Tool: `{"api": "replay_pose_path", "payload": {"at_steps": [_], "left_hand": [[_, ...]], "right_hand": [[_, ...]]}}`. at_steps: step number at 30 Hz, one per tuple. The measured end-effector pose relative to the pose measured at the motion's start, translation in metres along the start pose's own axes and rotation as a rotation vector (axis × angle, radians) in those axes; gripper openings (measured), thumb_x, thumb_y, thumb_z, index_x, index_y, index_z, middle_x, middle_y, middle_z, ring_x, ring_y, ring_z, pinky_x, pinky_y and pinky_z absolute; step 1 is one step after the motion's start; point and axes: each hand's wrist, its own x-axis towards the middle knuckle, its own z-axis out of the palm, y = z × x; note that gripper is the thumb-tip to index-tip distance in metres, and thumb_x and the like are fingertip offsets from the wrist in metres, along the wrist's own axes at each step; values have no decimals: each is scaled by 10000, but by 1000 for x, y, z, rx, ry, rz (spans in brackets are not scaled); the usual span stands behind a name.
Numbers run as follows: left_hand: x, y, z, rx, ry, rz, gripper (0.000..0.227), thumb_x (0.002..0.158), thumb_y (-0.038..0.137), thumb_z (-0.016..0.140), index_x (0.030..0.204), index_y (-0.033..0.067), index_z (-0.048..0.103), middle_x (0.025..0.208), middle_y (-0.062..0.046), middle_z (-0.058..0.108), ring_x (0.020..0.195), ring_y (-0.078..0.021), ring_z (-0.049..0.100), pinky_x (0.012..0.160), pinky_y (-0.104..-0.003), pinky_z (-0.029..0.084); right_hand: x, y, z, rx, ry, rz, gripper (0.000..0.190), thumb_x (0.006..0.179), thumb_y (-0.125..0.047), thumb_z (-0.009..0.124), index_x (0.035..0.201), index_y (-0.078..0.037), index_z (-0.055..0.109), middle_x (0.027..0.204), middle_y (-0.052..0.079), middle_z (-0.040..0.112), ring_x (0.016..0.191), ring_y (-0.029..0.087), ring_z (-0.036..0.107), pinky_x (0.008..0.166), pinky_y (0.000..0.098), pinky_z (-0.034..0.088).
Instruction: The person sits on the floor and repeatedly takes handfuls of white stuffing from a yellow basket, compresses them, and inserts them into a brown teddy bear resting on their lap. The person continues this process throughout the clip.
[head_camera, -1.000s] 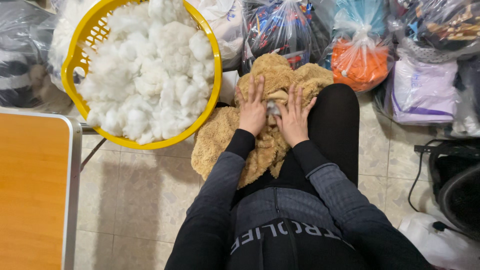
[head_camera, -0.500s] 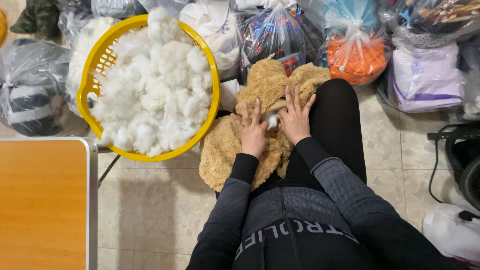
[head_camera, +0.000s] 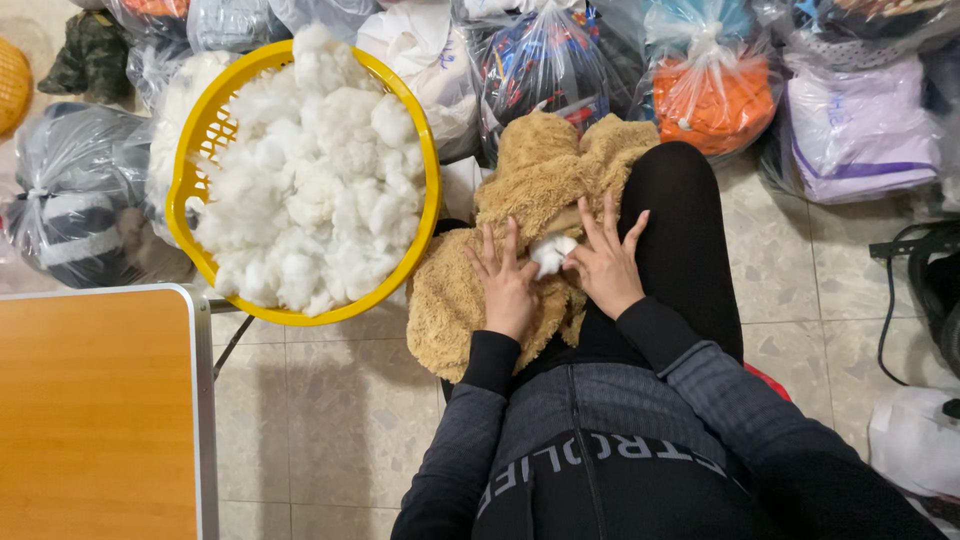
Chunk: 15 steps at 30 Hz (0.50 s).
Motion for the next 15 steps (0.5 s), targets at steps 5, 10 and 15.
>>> {"api": "replay_pose_path", "payload": {"at_steps": [5, 10, 15], "left_hand": [[-6, 4, -3, -18, 28, 41, 144, 773, 61, 732, 843, 186, 752, 1726, -105, 206, 1602, -440, 25, 1254, -698, -70], [-13, 2, -2, -17, -25, 52, 141, 760, 65, 736, 844, 177, 757, 1715, -125, 230, 1598, -448, 34, 1256, -700, -64], [-16, 2, 2, -46, -31, 11, 27, 837, 145, 738, 851, 166, 748, 1718, -140, 236, 1598, -455, 39, 1249, -701, -55]], "right_hand": [[-7, -2, -5, 50, -11, -9, 112, 902, -165, 722, 800, -119, 728, 1714, 128, 263, 1599, 423, 33, 1139, 813, -94], [-14, -4, -2, 93, -58, -7, 119, 902, -167, 720, 798, -110, 724, 1687, 128, 330, 1615, 412, 69, 1167, 799, -84], [-16, 1, 3, 122, -49, 4, 109, 910, -177, 713, 815, -128, 734, 1673, 136, 338, 1603, 420, 74, 1167, 791, -77]]}}
